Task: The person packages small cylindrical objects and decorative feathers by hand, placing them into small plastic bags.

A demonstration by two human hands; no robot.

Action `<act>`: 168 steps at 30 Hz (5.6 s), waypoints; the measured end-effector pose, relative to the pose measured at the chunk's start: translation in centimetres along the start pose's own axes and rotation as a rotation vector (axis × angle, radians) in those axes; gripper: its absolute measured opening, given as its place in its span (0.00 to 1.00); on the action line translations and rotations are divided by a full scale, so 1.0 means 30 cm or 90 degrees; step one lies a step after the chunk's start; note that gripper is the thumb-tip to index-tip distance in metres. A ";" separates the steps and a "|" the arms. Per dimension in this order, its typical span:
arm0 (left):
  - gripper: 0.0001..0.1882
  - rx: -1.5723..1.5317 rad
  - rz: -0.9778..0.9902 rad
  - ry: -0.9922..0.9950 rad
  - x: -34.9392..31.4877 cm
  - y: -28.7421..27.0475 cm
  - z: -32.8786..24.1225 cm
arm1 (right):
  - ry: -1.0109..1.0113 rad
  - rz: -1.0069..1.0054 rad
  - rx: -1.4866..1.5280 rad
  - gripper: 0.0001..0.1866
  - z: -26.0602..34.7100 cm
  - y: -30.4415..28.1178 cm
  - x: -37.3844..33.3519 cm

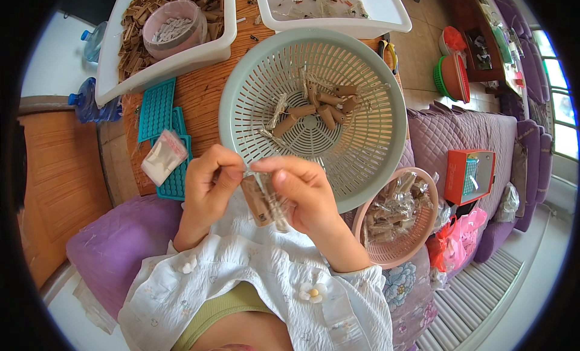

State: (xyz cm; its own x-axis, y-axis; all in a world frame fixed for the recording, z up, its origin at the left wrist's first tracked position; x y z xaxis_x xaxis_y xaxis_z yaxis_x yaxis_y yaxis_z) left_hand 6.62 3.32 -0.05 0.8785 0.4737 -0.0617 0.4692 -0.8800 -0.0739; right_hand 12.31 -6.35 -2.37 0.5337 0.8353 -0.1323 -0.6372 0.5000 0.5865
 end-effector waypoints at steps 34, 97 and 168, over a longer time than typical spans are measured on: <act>0.14 -0.062 -0.500 0.002 -0.183 -0.977 0.025 | 0.195 0.099 -1.347 0.14 0.033 -0.376 0.229; 0.22 -0.055 -0.125 0.028 -0.049 -0.085 0.001 | -0.470 -0.086 -0.774 0.15 0.415 0.133 -0.065; 0.17 0.398 -0.327 0.489 -0.115 -0.019 -0.231 | -0.393 -0.051 -0.691 0.10 0.195 0.089 0.010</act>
State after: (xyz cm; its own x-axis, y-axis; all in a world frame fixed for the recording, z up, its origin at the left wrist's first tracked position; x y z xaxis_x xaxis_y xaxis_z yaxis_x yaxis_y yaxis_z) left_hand 3.93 1.93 7.11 0.5168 0.4373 0.7360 0.8548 -0.3106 -0.4157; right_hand 14.03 -6.12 3.83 0.5764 0.6943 0.4309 -0.5636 0.7196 -0.4056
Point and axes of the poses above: each hand's wrist, its own x-axis towards the middle knuckle, its own y-axis out of the palm, z = x × y, the point moved 9 cm from there along x, towards the middle knuckle, and after that the axes turned 5 degrees about -y, right-handed, at the moved point
